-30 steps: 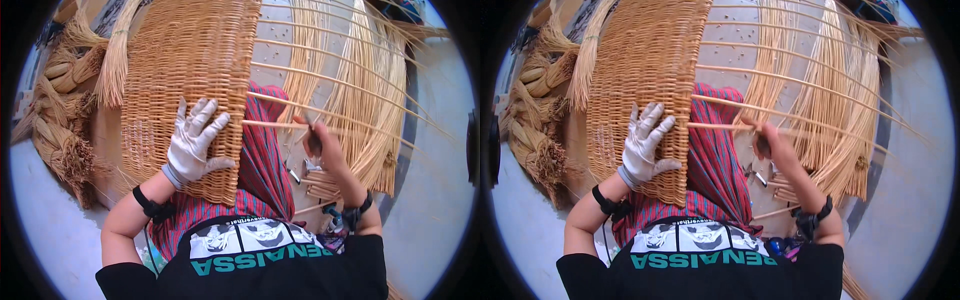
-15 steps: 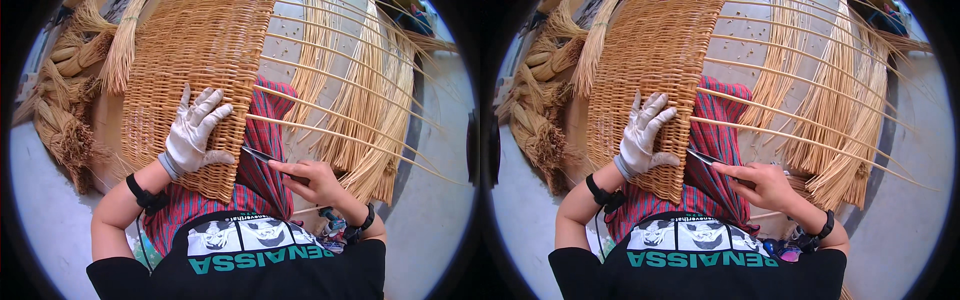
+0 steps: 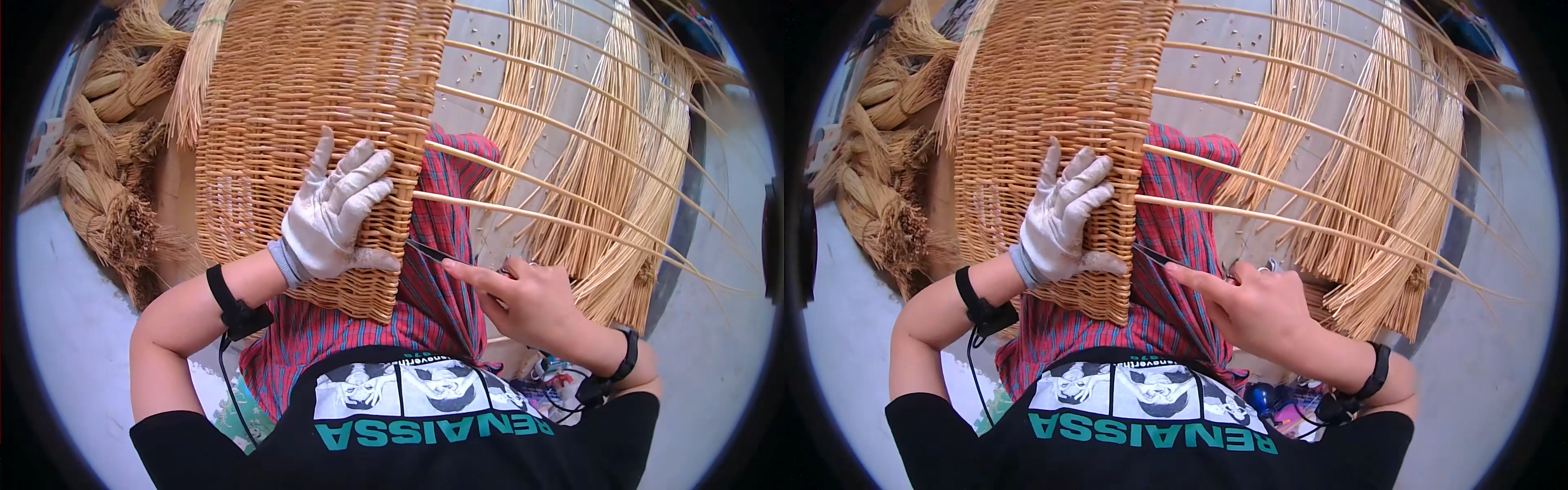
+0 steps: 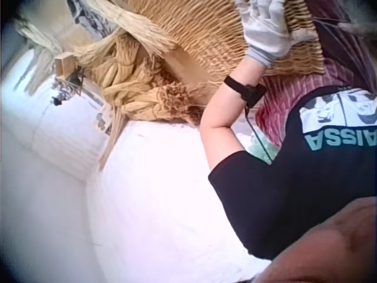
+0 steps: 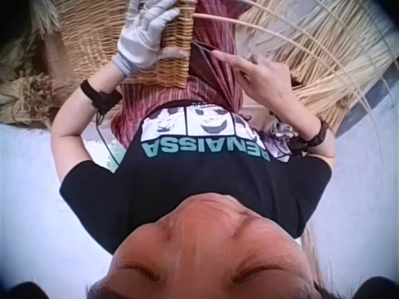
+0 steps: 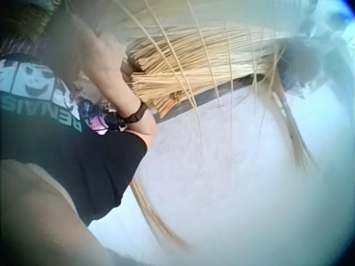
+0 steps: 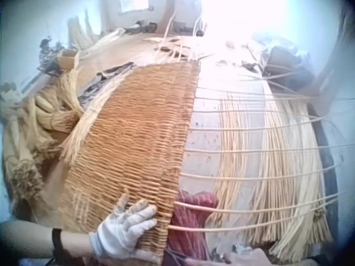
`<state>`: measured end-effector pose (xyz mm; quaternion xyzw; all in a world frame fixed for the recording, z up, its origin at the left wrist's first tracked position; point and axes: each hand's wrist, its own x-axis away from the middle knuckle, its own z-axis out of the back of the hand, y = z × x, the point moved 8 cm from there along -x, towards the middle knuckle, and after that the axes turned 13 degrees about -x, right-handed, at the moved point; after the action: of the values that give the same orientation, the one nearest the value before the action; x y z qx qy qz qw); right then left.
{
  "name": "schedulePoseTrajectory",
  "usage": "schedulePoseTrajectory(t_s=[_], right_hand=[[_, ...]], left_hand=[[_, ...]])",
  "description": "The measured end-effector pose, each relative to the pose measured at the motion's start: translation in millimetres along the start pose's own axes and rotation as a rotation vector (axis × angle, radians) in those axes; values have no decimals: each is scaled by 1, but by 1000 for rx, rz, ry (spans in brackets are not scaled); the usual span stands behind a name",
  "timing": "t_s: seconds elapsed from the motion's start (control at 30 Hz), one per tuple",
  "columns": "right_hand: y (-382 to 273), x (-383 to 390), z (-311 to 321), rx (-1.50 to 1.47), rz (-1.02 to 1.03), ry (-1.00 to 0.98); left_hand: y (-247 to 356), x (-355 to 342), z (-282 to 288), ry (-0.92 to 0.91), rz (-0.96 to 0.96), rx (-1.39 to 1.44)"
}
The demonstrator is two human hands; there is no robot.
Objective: The person is weaving wicker or straw strands together to create a large mat, using shears to trim the ends.
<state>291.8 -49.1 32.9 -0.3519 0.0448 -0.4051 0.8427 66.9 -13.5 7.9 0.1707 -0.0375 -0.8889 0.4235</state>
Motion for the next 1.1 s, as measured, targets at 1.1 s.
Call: schedulePoseTrajectory(t_s=[1.1], right_hand=[[32, -18, -52, -1643, -461, -389]], left_hand=[[5, 0, -6, -129, -34, 123]])
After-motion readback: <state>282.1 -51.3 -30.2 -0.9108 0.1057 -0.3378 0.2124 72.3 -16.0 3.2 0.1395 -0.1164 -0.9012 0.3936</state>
